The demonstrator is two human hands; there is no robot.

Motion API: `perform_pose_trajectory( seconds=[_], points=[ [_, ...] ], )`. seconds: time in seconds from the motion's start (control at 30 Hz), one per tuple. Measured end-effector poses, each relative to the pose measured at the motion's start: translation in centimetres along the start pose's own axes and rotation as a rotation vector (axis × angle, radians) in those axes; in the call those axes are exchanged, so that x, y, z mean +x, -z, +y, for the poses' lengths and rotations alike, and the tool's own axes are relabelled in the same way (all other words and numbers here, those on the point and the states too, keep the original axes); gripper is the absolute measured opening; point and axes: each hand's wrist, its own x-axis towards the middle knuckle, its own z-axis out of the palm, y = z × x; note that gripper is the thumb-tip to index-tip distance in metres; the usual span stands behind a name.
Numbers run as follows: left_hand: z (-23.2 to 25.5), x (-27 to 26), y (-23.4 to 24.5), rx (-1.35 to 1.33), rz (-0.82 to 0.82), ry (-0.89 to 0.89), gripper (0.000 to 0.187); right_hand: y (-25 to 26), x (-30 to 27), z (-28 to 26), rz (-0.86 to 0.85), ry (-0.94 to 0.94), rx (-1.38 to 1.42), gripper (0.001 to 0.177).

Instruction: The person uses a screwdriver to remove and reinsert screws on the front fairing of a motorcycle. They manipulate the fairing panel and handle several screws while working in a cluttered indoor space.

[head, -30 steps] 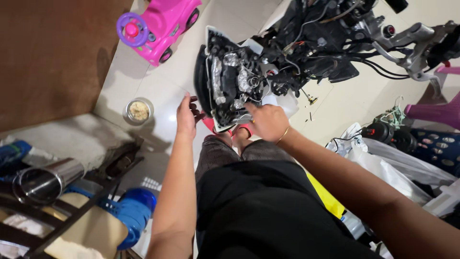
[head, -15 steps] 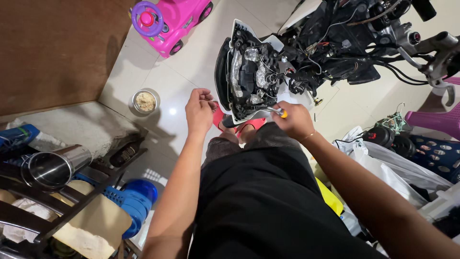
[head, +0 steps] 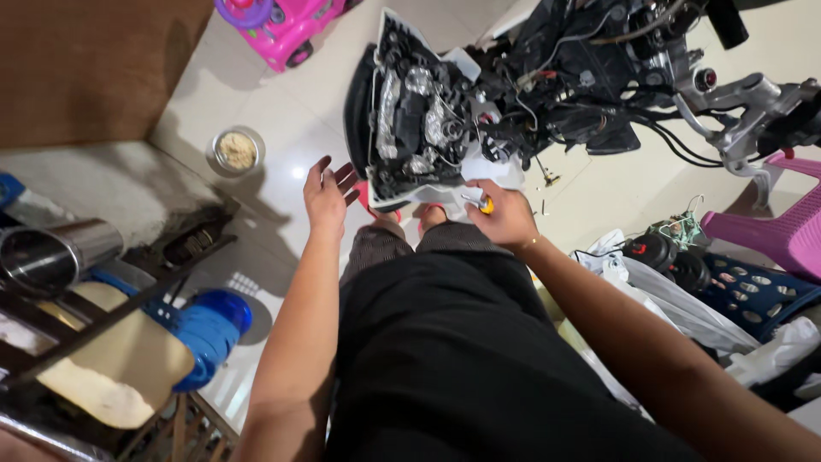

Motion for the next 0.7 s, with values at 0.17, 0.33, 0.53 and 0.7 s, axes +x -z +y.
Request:
perform_pose_trajectory(
  seconds=[0.17, 0.33, 0.53, 0.7],
  points=[
    [-3.4, -1.5, -0.3, 0.64, 0.277, -0.053, 0.029, 0.7, -0.4, 1.6, -0.047, -0.011, 0.026, 0.029],
    [-7.4, -4.7, 1.1, 0.782, 0.036, 0.036, 0.022, 1.4, -0.8, 2.1, -0.075, 0.0, 0.041, 0.03],
    [-6.3, -10.6, -2.9, 0.634, -0.271, -0.032, 0.018, 0.2, -0.4, 1.7, -0.045, 0.153, 0.064, 0.031],
    [-3.8, -12.4, -7.6, 0.203, -0.388, -0.084, 0.023, 0.4, -1.3, 0.6, -0.087, 0.095, 0.301, 0.022]
  ],
)
